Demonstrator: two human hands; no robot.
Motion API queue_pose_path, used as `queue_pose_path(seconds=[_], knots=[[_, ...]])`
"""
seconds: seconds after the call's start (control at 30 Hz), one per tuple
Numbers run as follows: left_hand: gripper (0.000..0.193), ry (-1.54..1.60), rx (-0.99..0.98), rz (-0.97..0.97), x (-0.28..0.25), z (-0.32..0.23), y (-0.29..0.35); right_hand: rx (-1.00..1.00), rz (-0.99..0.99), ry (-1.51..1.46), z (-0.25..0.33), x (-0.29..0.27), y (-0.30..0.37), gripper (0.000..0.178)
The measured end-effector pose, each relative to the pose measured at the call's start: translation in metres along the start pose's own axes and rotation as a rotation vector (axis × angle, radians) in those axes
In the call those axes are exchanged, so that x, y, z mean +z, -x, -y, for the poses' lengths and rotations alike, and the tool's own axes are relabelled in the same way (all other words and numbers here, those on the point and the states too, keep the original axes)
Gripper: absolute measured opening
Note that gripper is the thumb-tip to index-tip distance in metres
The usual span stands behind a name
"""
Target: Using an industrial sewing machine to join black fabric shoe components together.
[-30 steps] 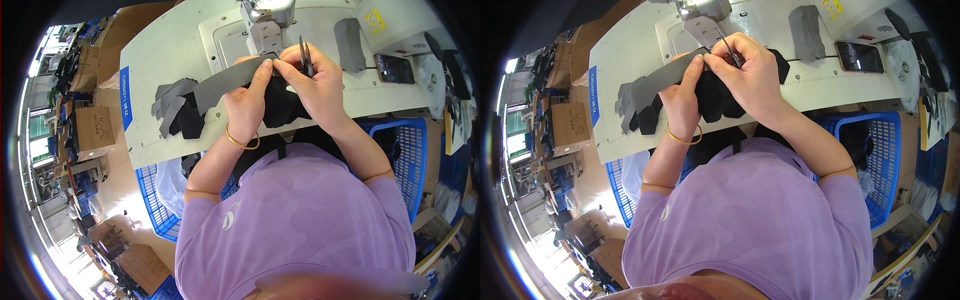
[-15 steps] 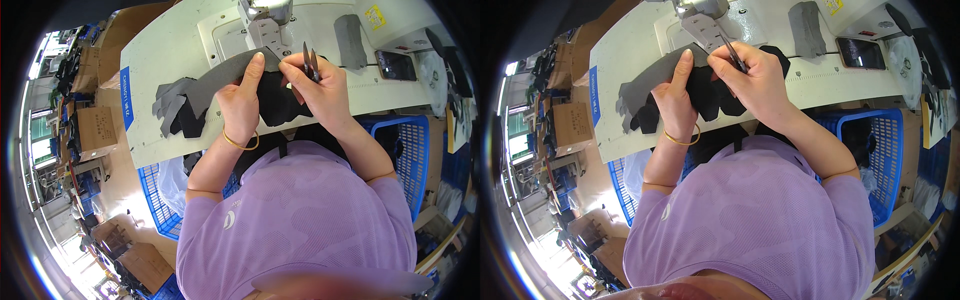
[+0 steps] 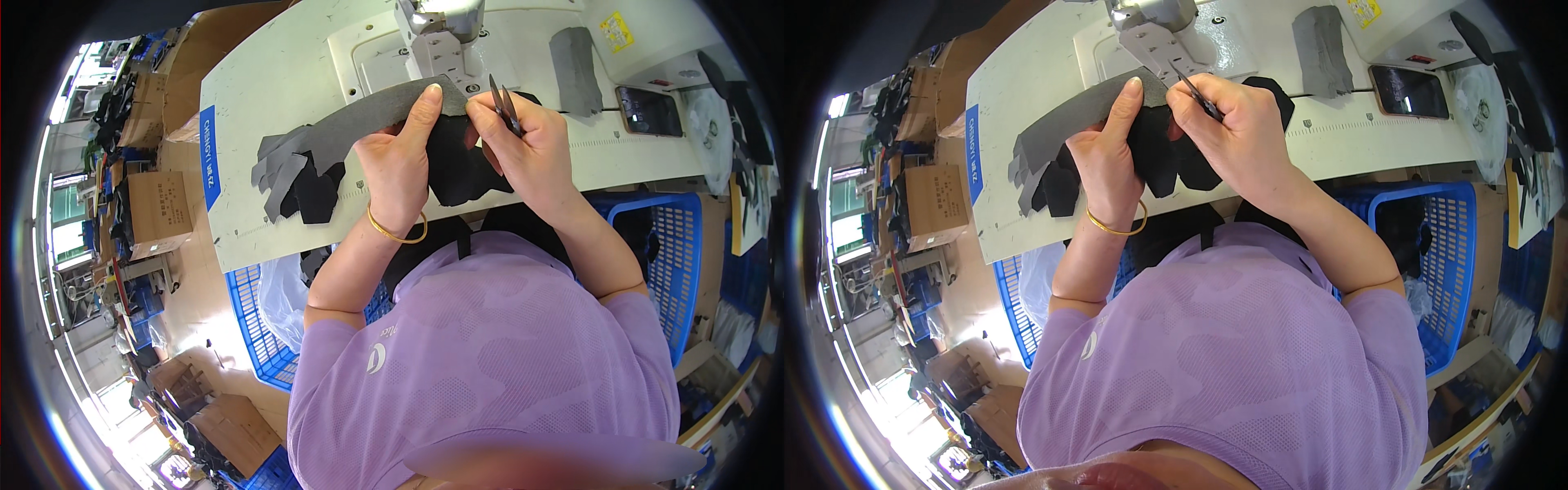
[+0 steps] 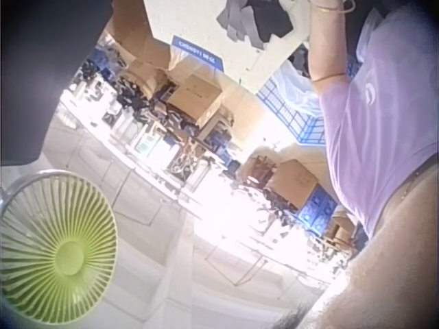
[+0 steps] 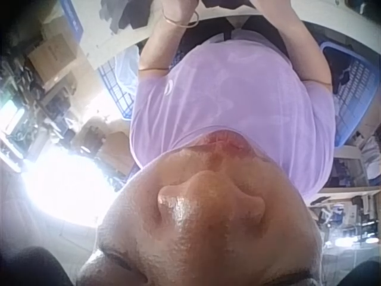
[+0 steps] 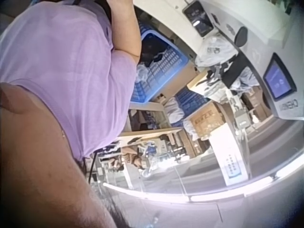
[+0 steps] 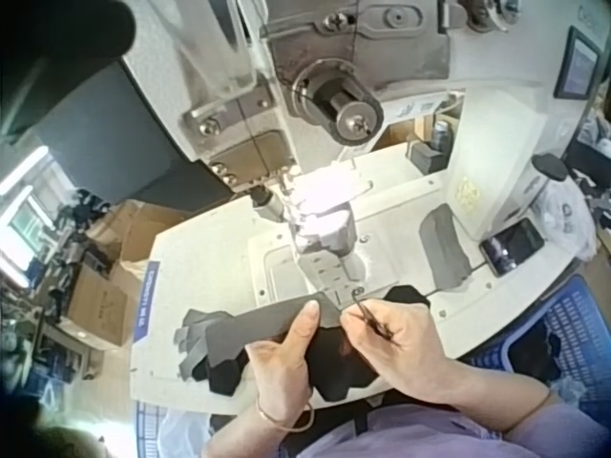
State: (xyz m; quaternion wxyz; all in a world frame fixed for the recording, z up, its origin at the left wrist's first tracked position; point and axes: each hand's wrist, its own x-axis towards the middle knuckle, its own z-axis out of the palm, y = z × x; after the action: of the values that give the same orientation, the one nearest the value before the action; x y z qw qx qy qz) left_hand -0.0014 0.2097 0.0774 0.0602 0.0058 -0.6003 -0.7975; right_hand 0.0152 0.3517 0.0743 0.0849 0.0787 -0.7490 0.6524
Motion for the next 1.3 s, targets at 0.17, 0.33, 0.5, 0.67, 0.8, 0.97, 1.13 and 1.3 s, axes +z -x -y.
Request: queue_pose_path(seconds=[0.17,0.33,0.5,0.67,0.8,0.97,1.13,1.3], knots=[[0.020,0.006,-0.026,-0.013,-0.003,0.002,-0.004,-0.058,-0.027,-0.015,0.001,0.002,-0.002,0.021],[0.011,0.043,-0.028,0.060,-0.005,0.002,-0.010,0.049,0.000,-0.043,0.004,-0.002,-0.003,0.020],[0.012,-0.022,-0.003,0.039,-0.006,-0.012,-0.023,0.016,0.031,-0.030,0.009,0.003,-0.016,0.025],[0.012,-0.021,0.031,0.094,0.000,-0.027,-0.049,-0.013,-0.018,-0.109,0.015,0.007,-0.036,0.025],[0.009,-0.030,-0.009,0.101,0.000,-0.036,-0.066,0.005,-0.049,-0.107,0.020,0.011,-0.053,0.025],[0.009,-0.003,-0.006,0.124,0.003,-0.039,-0.082,-0.039,-0.079,-0.186,0.024,0.011,-0.063,0.028],[0.010,-0.004,-0.007,0.156,0.002,-0.044,-0.086,-0.041,-0.079,-0.194,0.022,0.013,-0.064,0.031],[0.010,0.002,-0.007,0.174,0.001,-0.045,-0.088,-0.046,-0.092,-0.199,0.022,0.015,-0.065,0.032]])
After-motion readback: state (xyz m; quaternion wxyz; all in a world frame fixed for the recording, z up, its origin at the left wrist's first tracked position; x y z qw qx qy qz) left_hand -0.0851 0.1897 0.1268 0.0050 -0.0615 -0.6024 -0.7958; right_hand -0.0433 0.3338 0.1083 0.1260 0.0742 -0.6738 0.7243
